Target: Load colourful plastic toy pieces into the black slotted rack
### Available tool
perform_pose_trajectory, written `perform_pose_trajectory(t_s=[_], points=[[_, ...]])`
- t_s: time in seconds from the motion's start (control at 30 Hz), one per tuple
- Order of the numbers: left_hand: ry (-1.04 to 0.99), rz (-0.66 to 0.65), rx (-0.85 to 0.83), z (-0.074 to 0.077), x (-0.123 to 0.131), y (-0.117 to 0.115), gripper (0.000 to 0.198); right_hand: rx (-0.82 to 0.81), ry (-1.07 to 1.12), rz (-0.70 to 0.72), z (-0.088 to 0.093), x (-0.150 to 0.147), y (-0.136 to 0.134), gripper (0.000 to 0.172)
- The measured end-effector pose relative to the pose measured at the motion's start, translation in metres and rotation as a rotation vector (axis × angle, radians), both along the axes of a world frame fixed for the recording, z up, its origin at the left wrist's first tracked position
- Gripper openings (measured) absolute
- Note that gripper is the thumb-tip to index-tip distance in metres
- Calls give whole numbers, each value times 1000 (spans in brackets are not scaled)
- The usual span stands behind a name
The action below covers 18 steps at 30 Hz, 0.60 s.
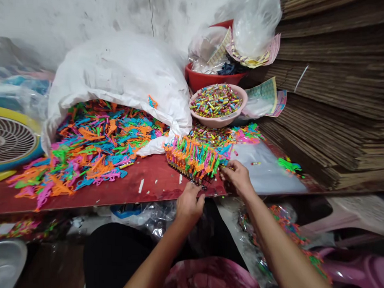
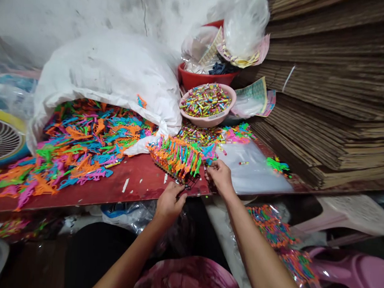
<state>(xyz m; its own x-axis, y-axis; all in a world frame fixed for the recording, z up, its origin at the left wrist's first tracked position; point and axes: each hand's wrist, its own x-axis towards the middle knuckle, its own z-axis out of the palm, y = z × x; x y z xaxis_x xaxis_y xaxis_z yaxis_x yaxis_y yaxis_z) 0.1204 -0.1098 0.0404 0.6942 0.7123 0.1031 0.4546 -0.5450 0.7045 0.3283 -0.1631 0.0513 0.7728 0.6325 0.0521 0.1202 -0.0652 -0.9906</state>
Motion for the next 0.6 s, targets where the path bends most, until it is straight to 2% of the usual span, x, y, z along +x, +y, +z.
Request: perform_pose_trajectory(t_s=[0.13,0.27,0.33,0.43,0.6], points=[[-58,11,32,-9,4,-1,28,112,94,-77,-3,-26,-30,40],[-278,17,43,-20,3,-12,28,124,109,-59,-8,-61,-47,36],[-337,-46,50,-22,3,-19,30,133,98,-18,-11,-78,-50,32],[-322,-114,36,-20,3,-26,25,140,51,-12,-16,-96,-48,26],[-300,-139,35,-17,3,-21,12,85,-70,-14,-17,-103,-46,20]])
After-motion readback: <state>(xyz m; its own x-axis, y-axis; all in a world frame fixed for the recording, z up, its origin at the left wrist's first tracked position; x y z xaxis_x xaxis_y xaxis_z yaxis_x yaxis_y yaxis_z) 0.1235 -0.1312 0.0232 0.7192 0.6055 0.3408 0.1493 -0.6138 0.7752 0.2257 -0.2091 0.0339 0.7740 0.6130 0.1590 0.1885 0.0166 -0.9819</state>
